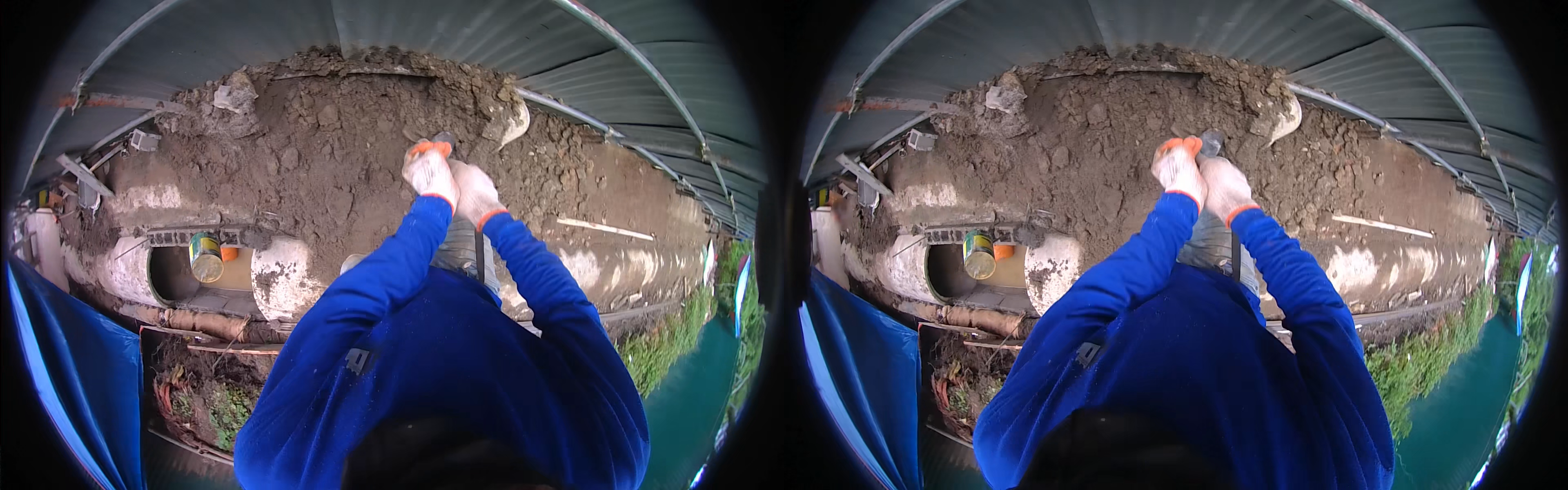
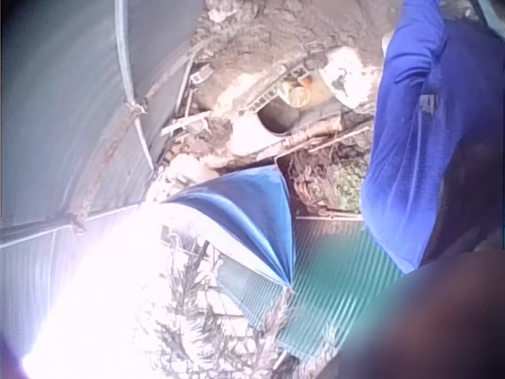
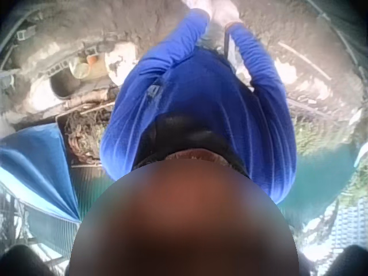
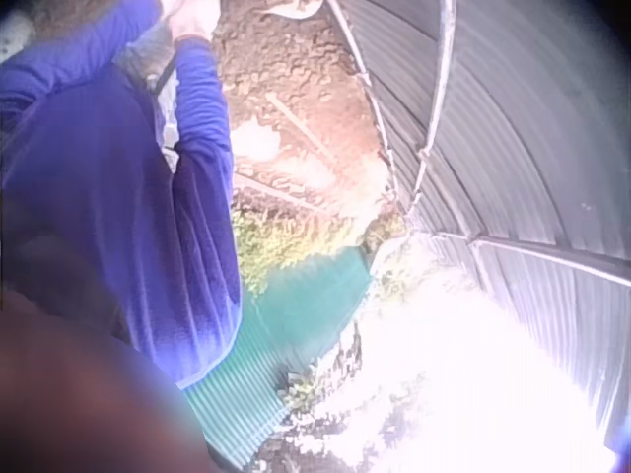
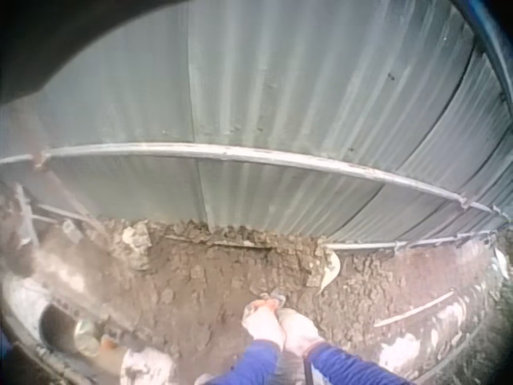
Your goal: The person uses a shovel to dig and move soil within a narrow, covered outdoor area. They repeatedly scoop soil and transfer it into a trench beside a concrete drainage pipe.
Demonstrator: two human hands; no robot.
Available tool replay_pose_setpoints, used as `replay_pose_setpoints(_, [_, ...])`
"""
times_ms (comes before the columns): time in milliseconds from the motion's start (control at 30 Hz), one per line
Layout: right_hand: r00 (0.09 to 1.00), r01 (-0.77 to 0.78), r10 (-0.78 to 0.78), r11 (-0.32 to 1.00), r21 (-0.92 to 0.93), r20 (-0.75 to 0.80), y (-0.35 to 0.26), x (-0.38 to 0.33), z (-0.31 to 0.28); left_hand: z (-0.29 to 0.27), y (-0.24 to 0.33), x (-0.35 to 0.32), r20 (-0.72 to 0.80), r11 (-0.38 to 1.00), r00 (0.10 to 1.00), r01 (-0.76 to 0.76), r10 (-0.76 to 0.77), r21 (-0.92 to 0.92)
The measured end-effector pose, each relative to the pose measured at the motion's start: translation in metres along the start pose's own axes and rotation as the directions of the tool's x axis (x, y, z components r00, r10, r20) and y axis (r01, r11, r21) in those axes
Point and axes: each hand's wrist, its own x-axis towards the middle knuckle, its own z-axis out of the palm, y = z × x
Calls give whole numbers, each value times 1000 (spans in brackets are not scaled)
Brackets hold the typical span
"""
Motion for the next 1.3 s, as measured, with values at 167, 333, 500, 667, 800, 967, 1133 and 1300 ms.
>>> replay_pose_setpoints(167, [999,-4,4,1000,4,-43,-25,-21,53,-46,38,-3,-110,982,987,131,-116,139])
replay_pose_setpoints(333, [1000,-9,8,996,-84,-22,-78,-31,159,-158,76,14,-249,967,958,187,-141,172])
replay_pose_setpoints(500, [994,-35,40,998,-52,98,-99,-25,235,-229,96,26,-294,958,954,130,-51,256])
replay_pose_setpoints(667, [929,-59,55,998,1,367,-127,-19,343,-346,103,46,-477,945,879,177,-26,275])
replay_pose_setpoints(800, [798,164,-153,986,35,583,-120,-6,382,-441,82,50,-630,870,776,304,10,388])
replay_pose_setpoints(967, [716,151,-224,974,166,662,0,75,370,-507,40,16,-587,226,657,553,474,802])
replay_pose_setpoints(1133, [695,-719,468,439,539,545,122,194,414,-590,-1,4,-646,208,598,637,475,743])
replay_pose_setpoints(1300, [635,-771,466,323,549,616,178,271,488,-672,-40,11,-951,595,281,789,-129,152])
